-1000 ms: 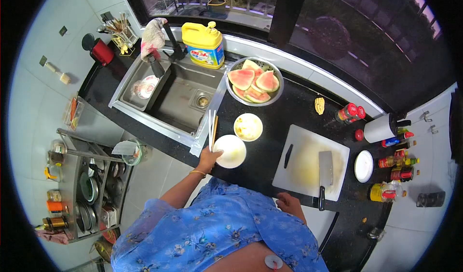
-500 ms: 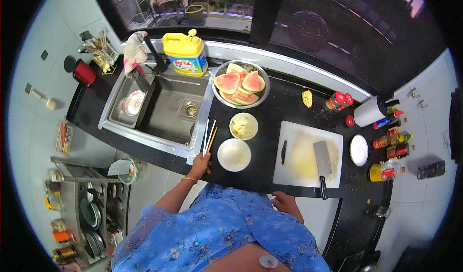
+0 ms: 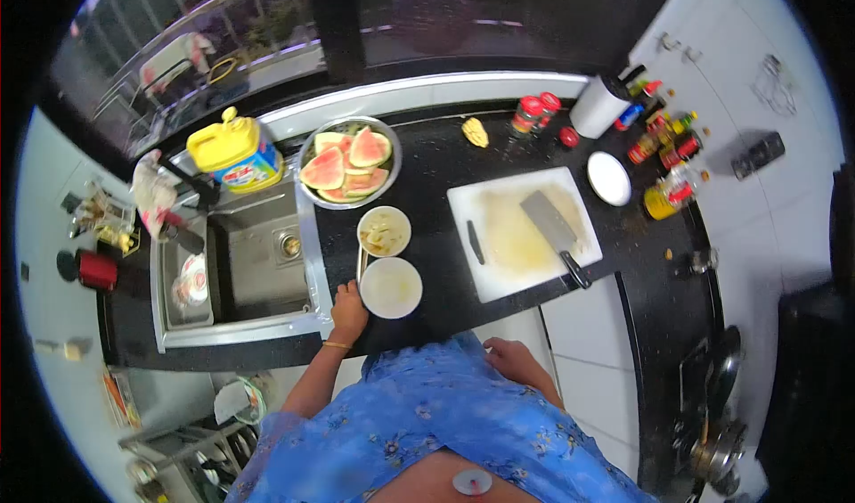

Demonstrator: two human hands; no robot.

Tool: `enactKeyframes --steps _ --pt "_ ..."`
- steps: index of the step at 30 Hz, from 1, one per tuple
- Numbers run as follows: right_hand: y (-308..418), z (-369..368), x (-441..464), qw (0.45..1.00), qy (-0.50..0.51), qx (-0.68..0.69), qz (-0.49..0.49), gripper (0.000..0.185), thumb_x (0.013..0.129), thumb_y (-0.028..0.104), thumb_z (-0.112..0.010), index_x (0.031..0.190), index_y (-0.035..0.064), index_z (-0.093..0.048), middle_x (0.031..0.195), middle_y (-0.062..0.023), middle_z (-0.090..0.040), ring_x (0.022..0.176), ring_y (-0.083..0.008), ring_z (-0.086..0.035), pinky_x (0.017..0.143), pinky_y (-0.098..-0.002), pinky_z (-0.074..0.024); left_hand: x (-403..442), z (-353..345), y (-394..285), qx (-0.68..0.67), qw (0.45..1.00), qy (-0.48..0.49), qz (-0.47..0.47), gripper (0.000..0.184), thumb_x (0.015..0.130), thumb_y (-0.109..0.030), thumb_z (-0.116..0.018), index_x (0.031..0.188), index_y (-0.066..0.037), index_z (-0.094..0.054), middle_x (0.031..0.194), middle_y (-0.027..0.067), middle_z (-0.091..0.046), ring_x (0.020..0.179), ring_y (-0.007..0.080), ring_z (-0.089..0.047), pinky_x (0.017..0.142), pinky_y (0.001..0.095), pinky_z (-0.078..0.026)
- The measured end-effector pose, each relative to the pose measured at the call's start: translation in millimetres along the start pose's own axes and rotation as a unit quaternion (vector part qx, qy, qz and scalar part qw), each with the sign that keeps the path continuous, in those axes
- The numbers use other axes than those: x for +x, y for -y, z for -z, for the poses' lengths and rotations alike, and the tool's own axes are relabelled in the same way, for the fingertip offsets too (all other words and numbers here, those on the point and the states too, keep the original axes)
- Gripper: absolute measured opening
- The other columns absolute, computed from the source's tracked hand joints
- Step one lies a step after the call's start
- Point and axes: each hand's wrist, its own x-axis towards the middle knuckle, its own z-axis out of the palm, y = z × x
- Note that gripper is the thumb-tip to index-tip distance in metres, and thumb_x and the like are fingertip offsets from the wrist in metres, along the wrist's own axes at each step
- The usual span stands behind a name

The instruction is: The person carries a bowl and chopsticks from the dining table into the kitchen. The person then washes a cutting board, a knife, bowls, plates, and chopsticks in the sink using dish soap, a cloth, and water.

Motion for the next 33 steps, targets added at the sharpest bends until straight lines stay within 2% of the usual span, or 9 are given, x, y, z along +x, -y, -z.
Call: enactKeyframes --steps 12,17,21,23,24,27,30,31,33 --pt "-30 -14 -4 0.999 0.006 -0.001 -0.033 0.030 0.079 0.022 -0.057 0.104 0.0050 -0.058 0.083 -0.0167 -0.064 0.076 -0.0327 -0.061 0.071 -0.0402 -0.0480 -11 2 19 -0.105 0.994 0.014 -0.027 0.060 0.072 -0.013 -0.066 0.124 -0.001 -0.040 0.111 0.0202 -0.046 0.100 0.0387 -0.051 0.084 0.0418 -0.045" --pt "-55 43 19 0.997 -0.070 -0.017 -0.020 0.028 0.076 0.021 -0.057 0.098 0.0046 -0.061 0.081 -0.0186 -0.063 0.074 -0.0326 -0.061 0.069 -0.0413 -0.0476 -27 3 25 -0.129 0.991 0.018 0.002 0.060 0.072 -0.010 -0.065 0.125 0.001 -0.039 0.113 0.0221 -0.046 0.103 0.0377 -0.049 0.088 0.0418 -0.042" --pt "-117 84 51 0.985 -0.166 -0.047 0.001 0.027 0.074 0.019 -0.059 0.096 0.0029 -0.061 0.079 -0.0202 -0.061 0.077 -0.0335 -0.060 0.071 -0.0415 -0.0472 -44 -12 34 -0.138 0.987 -0.076 0.031 0.060 0.070 -0.006 -0.062 0.125 0.001 -0.039 0.113 0.0212 -0.046 0.100 0.0345 -0.050 0.087 0.0396 -0.041" --pt "-147 107 66 0.970 -0.212 -0.112 -0.050 0.028 0.073 0.015 -0.062 0.100 0.0051 -0.058 0.097 -0.0186 -0.061 0.091 -0.0346 -0.059 0.076 -0.0425 -0.0469 -59 -3 13 -0.191 0.966 -0.132 0.116 0.058 0.069 -0.005 -0.062 0.123 0.001 -0.042 0.108 0.0184 -0.047 0.088 0.0297 -0.052 0.081 0.0379 -0.043" --pt "-157 118 69 0.971 -0.206 -0.114 -0.044 0.028 0.073 0.015 -0.062 0.100 0.0051 -0.058 0.097 -0.0186 -0.061 0.091 -0.0346 -0.059 0.076 -0.0425 -0.0469 -63 -6 12 -0.148 0.963 -0.205 0.092 0.053 0.070 -0.005 -0.062 0.120 0.001 -0.045 0.104 0.0161 -0.047 0.079 0.0253 -0.051 0.075 0.0361 -0.043" --pt "-175 146 77 0.942 -0.297 -0.140 -0.072 0.035 0.069 0.013 -0.066 0.102 0.0051 -0.057 0.102 -0.0161 -0.057 0.096 -0.0336 -0.056 0.078 -0.0441 -0.0454 -80 17 -49 -0.154 0.936 -0.307 0.081 0.043 0.073 0.003 -0.056 0.116 0.000 -0.048 0.098 0.0131 -0.048 0.079 0.0212 -0.050 0.073 0.0313 -0.043" --pt "-203 158 92 0.941 -0.255 -0.207 -0.085 0.040 0.066 0.017 -0.070 0.101 0.0050 -0.056 0.100 -0.0134 -0.055 0.095 -0.0318 -0.055 0.078 -0.0459 -0.0443 -77 16 -114 -0.264 0.907 -0.327 0.002 0.041 0.073 0.007 -0.054 0.113 0.000 -0.050 0.096 0.0117 -0.048 0.081 0.0194 -0.050 0.073 0.0296 -0.043" --pt "-208 160 95 0.943 -0.247 -0.209 -0.076 0.040 0.066 0.017 -0.070 0.101 0.0050 -0.056 0.100 -0.0134 -0.055 0.095 -0.0318 -0.055 0.078 -0.0459 -0.0443 -76 11 -130 -0.284 0.919 -0.271 0.035 0.037 0.074 0.006 -0.054 0.111 0.000 -0.052 0.098 0.0111 -0.048 0.084 0.0192 -0.050 0.074 0.0295 -0.043" --pt "-215 165 103 0.959 -0.205 -0.185 -0.066 0.038 0.064 0.018 -0.071 0.095 0.0037 -0.055 0.097 -0.0145 -0.055 0.092 -0.0325 -0.056 0.076 -0.0451 -0.0454 -66 -1 -177 -0.229 0.943 -0.242 0.009 0.033 0.074 0.004 -0.057 0.106 -0.003 -0.055 0.090 0.0093 -0.053 0.080 0.0191 -0.053 0.071 0.0306 -0.045"
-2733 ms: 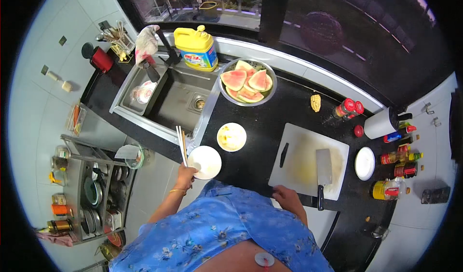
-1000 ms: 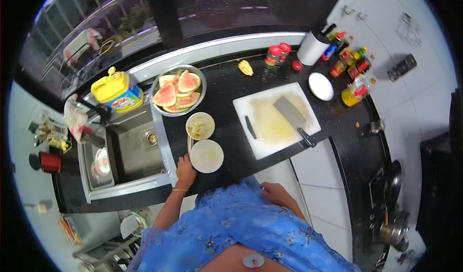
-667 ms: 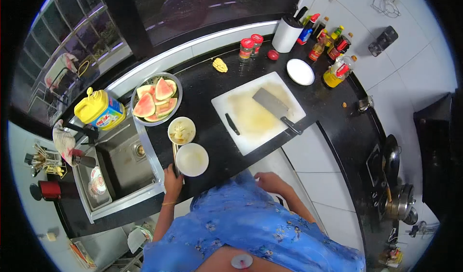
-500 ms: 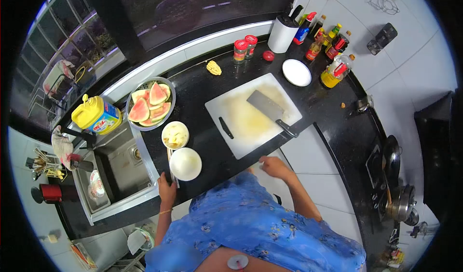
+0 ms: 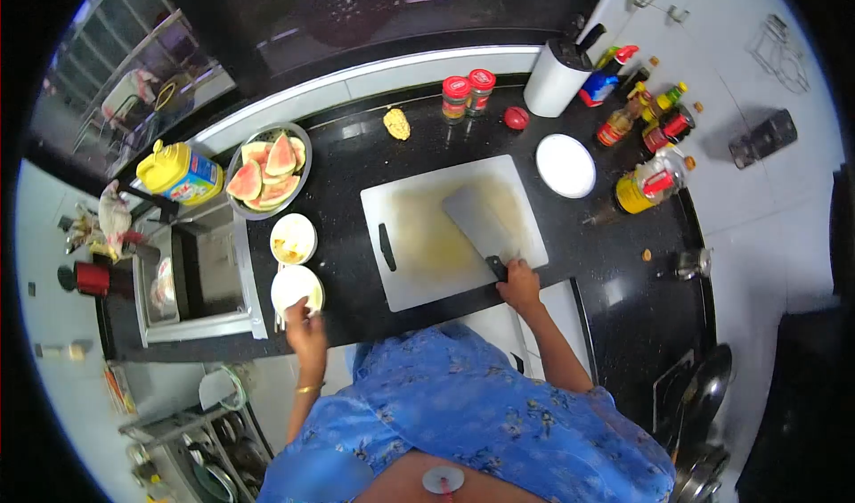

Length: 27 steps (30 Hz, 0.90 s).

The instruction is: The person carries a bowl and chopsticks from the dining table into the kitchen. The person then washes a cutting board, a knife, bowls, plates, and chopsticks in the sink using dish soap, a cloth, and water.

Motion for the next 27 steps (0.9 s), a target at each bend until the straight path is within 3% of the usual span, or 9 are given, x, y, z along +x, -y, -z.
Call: enactKeyframes --steps 1,4,8,10,13,16,20,23,27 --pt "-2 0 5 1.000 0.025 0.012 -0.006 0.040 0.064 0.019 -0.069 0.098 0.0041 -0.055 0.098 -0.0167 -0.055 0.093 -0.0349 -0.055 0.077 -0.0432 -0.0458 -1 -22 -12 -0.037 0.998 0.037 0.030 0.034 0.073 0.002 -0.061 0.106 -0.005 -0.056 0.085 0.0084 -0.055 0.077 0.0193 -0.054 0.069 0.0314 -0.046" --pt "-15 -4 12 0.998 0.012 0.066 0.014 0.039 0.062 0.018 -0.066 0.097 0.0035 -0.054 0.091 -0.0186 -0.058 0.087 -0.0363 -0.057 0.075 -0.0427 -0.0464 4 -77 -27 -0.002 0.993 0.113 -0.029 0.025 0.073 -0.007 -0.064 0.097 -0.005 -0.058 0.084 0.0123 -0.054 0.075 0.0268 -0.056 0.068 0.0357 -0.045" --pt "-16 37 11 0.985 0.049 0.162 -0.035 0.039 0.061 0.018 -0.064 0.095 0.0032 -0.053 0.085 -0.0190 -0.061 0.081 -0.0372 -0.059 0.072 -0.0438 -0.0461 27 -137 -16 0.097 0.975 0.200 -0.004 0.027 0.077 -0.020 -0.061 0.099 -0.005 -0.056 0.094 0.0163 -0.057 0.080 0.0334 -0.059 0.071 0.0416 -0.048" --pt "-21 46 9 0.986 -0.014 0.165 -0.001 0.033 0.063 0.017 -0.062 0.090 0.0044 -0.049 0.076 -0.0187 -0.061 0.075 -0.0378 -0.060 0.068 -0.0451 -0.0458 40 -155 -16 0.152 0.965 0.207 0.047 0.033 0.078 -0.026 -0.060 0.100 -0.002 -0.053 0.098 0.0193 -0.058 0.086 0.0362 -0.059 0.074 0.0436 -0.048" --pt "-35 49 8 0.986 -0.031 0.164 -0.011 0.038 0.063 0.019 -0.062 0.097 0.0052 -0.051 0.080 -0.0188 -0.062 0.077 -0.0381 -0.060 0.070 -0.0448 -0.0460 60 -166 -33 0.215 0.939 0.226 0.148 0.040 0.078 -0.031 -0.061 0.100 0.000 -0.051 0.098 0.0224 -0.060 0.090 0.0389 -0.059 0.077 0.0448 -0.048" --pt "-52 53 7 0.982 -0.067 0.177 -0.020 0.041 0.063 0.019 -0.062 0.100 0.0044 -0.054 0.082 -0.0189 -0.062 0.078 -0.0377 -0.061 0.071 -0.0440 -0.0463 70 -168 -43 0.237 0.922 0.243 0.184 0.045 0.077 -0.035 -0.061 0.101 0.001 -0.050 0.095 0.0239 -0.062 0.089 0.0385 -0.061 0.077 0.0454 -0.049" --pt "-60 69 6 0.977 -0.071 0.191 -0.065 0.043 0.064 0.023 -0.064 0.101 0.0014 -0.057 0.087 -0.0205 -0.063 0.082 -0.0365 -0.061 0.074 -0.0400 -0.0470 75 -177 -38 0.278 0.910 0.249 0.178 0.043 0.076 -0.032 -0.060 0.101 0.001 -0.051 0.092 0.0238 -0.063 0.087 0.0375 -0.062 0.077 0.0453 -0.049" --pt "-75 59 12 0.979 -0.109 0.168 -0.037 0.039 0.064 0.022 -0.064 0.098 0.0024 -0.059 0.083 -0.0187 -0.063 0.078 -0.0356 -0.062 0.072 -0.0425 -0.0468 78 -178 -35 0.285 0.910 0.258 0.158 0.040 0.075 -0.029 -0.058 0.100 0.001 -0.052 0.090 0.0233 -0.063 0.084 0.0368 -0.063 0.075 0.0450 -0.050" --pt "-82 54 14 0.978 -0.089 0.188 -0.036 0.040 0.065 0.022 -0.064 0.099 0.0026 -0.059 0.083 -0.0190 -0.063 0.078 -0.0359 -0.062 0.073 -0.0424 -0.0471 75 -172 -43 0.254 0.930 0.222 0.147 0.032 0.073 -0.023 -0.057 0.092 0.002 -0.052 0.086 0.0228 -0.063 0.080 0.0377 -0.063 0.073 0.0458 -0.050"
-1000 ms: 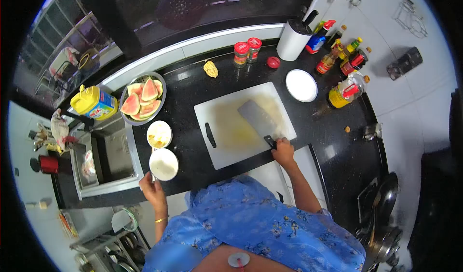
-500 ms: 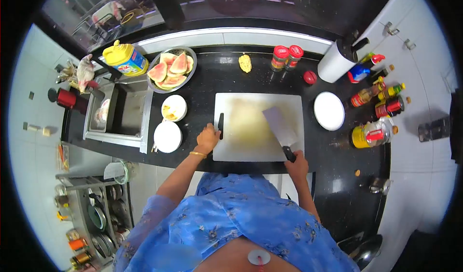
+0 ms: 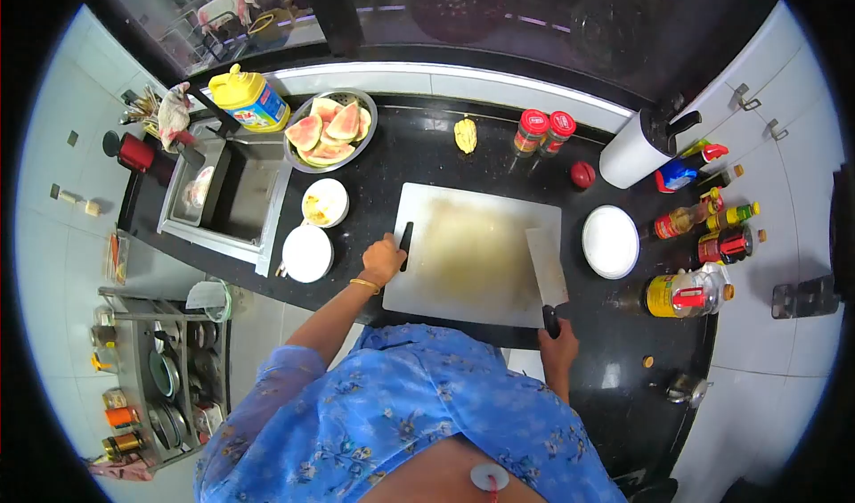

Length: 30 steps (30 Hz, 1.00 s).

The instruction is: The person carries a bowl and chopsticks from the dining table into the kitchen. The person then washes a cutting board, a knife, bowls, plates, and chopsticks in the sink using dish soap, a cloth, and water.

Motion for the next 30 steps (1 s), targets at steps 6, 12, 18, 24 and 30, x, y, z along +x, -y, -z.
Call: enactKeyframes --steps 6,12,18,24,30 --pt "8 -6 3 1.000 0.008 0.020 0.013 0.040 0.063 0.019 -0.067 0.098 0.0003 -0.059 0.080 -0.0175 -0.064 0.075 -0.0301 -0.063 0.070 -0.0350 -0.0478 -1 -7 11 -0.189 0.980 -0.038 0.043 0.032 0.070 -0.022 -0.059 0.091 0.001 -0.051 0.086 0.0226 -0.062 0.082 0.0358 -0.062 0.074 0.0434 -0.048" --pt "9 -6 2 0.997 0.047 0.058 0.023 0.038 0.064 0.019 -0.067 0.096 0.0000 -0.059 0.077 -0.0170 -0.063 0.073 -0.0276 -0.063 0.067 -0.0360 -0.0466 -6 8 13 -0.602 0.735 0.307 0.055 0.024 0.070 -0.026 -0.066 0.082 -0.006 -0.061 0.070 0.0024 -0.051 0.063 0.0134 -0.047 0.057 0.0253 -0.039" --pt "17 -4 -17 0.996 0.054 0.068 0.025 0.035 0.063 0.018 -0.066 0.093 -0.0008 -0.060 0.076 -0.0171 -0.062 0.070 -0.0301 -0.062 0.067 -0.0376 -0.0469 -30 25 -4 -0.575 0.751 0.321 -0.045 0.026 0.073 -0.020 -0.066 0.093 -0.006 -0.060 0.079 -0.0017 -0.053 0.072 0.0098 -0.049 0.066 0.0240 -0.040" --pt "33 6 -31 0.992 0.053 0.103 0.044 0.033 0.064 0.009 -0.066 0.093 -0.0051 -0.058 0.074 -0.0132 -0.061 0.069 -0.0164 -0.057 0.065 -0.0299 -0.0454 -72 38 -27 -0.672 0.699 0.245 -0.022 0.032 0.068 -0.008 -0.060 0.099 -0.003 -0.060 0.076 0.0009 -0.054 0.067 0.0103 -0.050 0.061 0.0236 -0.041" --pt "60 18 -46 0.982 0.037 0.162 0.092 0.029 0.066 0.003 -0.062 0.093 -0.0049 -0.057 0.077 -0.0072 -0.056 0.070 -0.0137 -0.050 0.065 -0.0290 -0.0438 -104 68 -25 -0.728 0.654 0.206 0.004 0.037 0.066 -0.004 -0.058 0.102 -0.001 -0.059 0.078 0.0022 -0.055 0.066 0.0108 -0.050 0.061 0.0245 -0.041"
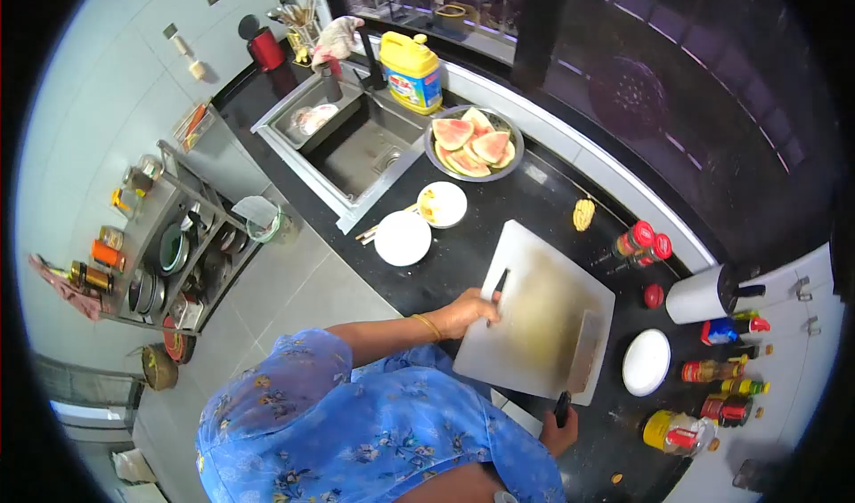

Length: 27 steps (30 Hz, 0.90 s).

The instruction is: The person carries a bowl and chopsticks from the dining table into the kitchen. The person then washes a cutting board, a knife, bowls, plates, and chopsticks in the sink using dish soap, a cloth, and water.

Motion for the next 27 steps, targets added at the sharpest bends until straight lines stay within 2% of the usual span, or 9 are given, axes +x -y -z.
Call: enactKeyframes --steps 4,6,9,10,13,15,18,22,27 --pt "3 -8 -5 0.996 0.005 0.081 -0.038 0.028 0.066 0.003 -0.062 0.093 -0.0043 -0.056 0.076 -0.0046 -0.053 0.069 -0.0142 -0.049 0.063 -0.0274 -0.0419 -23 31 -4 -0.069 0.997 -0.026 -0.028 0.040 0.066 -0.002 -0.056 0.106 -0.001 -0.058 0.083 0.0041 -0.059 0.068 0.0112 -0.053 0.063 0.0239 -0.043" --pt "46 -15 -4 0.997 -0.019 0.065 0.049 0.025 0.065 0.007 -0.063 0.087 -0.0013 -0.056 0.067 0.0018 -0.043 0.059 -0.0078 -0.042 0.052 -0.0252 -0.0347 -48 42 -18 -0.116 0.989 -0.057 -0.073 0.041 0.066 -0.002 -0.055 0.107 0.000 -0.058 0.086 0.0039 -0.061 0.069 0.0106 -0.055 0.063 0.0233 -0.045" --pt "83 -30 -2 0.995 0.035 0.070 0.058 0.021 0.067 0.007 -0.061 0.087 0.0004 -0.055 0.066 0.0015 -0.043 0.059 -0.0066 -0.041 0.052 -0.0236 -0.0345 -83 74 -39 -0.156 0.974 -0.071 -0.151 0.045 0.064 -0.003 -0.055 0.109 0.000 -0.057 0.085 0.0027 -0.061 0.066 0.0080 -0.054 0.060 0.0211 -0.045" --pt "100 -38 -2 0.995 0.037 0.068 0.060 0.021 0.067 0.007 -0.061 0.087 0.0004 -0.055 0.066 0.0015 -0.043 0.059 -0.0066 -0.041 0.052 -0.0236 -0.0345 -102 79 -55 -0.171 0.966 -0.093 -0.172 0.035 0.065 -0.001 -0.056 0.099 -0.001 -0.059 0.081 0.0016 -0.057 0.063 0.0085 -0.051 0.058 0.0211 -0.043" --pt "146 -76 -7 0.986 0.084 0.126 0.077 0.019 0.070 0.007 -0.060 0.088 0.0014 -0.056 0.065 0.0011 -0.045 0.057 -0.0062 -0.042 0.051 -0.0228 -0.0345 -146 131 -71 -0.148 0.951 -0.139 -0.235 0.036 0.065 -0.003 -0.057 0.100 0.001 -0.058 0.077 0.0010 -0.058 0.062 0.0078 -0.052 0.058 0.0207 -0.044" --pt "169 -109 -16 0.971 0.103 0.175 0.127 0.020 0.072 0.008 -0.059 0.090 0.0001 -0.056 0.066 -0.0004 -0.049 0.055 -0.0076 -0.045 0.050 -0.0227 -0.0356 -177 167 -85 -0.154 0.933 -0.169 -0.276 0.035 0.064 -0.003 -0.057 0.099 0.001 -0.058 0.074 0.0002 -0.057 0.062 0.0074 -0.052 0.057 0.0205 -0.044" --pt "215 -156 -44 0.954 0.179 0.236 0.054 0.025 0.069 0.008 -0.062 0.092 -0.0024 -0.057 0.071 -0.0021 -0.054 0.059 -0.0073 -0.049 0.054 -0.0211 -0.0405 -225 228 -95 -0.182 0.906 -0.225 -0.310 0.032 0.065 -0.002 -0.057 0.097 -0.001 -0.056 0.074 -0.0003 -0.056 0.061 0.0073 -0.053 0.057 0.0202 -0.045" --pt "260 -223 -83 0.935 0.228 0.270 0.031 0.024 0.071 0.006 -0.061 0.093 -0.0030 -0.057 0.070 -0.0021 -0.054 0.054 -0.0073 -0.049 0.050 -0.0209 -0.0393 -279 310 -107 -0.205 0.858 -0.321 -0.344 0.026 0.063 0.003 -0.058 0.085 -0.008 -0.050 0.070 -0.0015 -0.049 0.061 0.0095 -0.052 0.059 0.0205 -0.044" --pt "305 -293 -104 0.879 0.317 0.356 0.019 0.017 0.075 0.003 -0.055 0.091 -0.0037 -0.056 0.069 -0.0048 -0.054 0.052 -0.0093 -0.049 0.046 -0.0220 -0.0359 -328 373 -122 -0.159 0.843 -0.374 -0.353 0.023 0.063 -0.001 -0.056 0.086 -0.005 -0.053 0.071 -0.0010 -0.050 0.063 0.0099 -0.049 0.060 0.0217 -0.042"
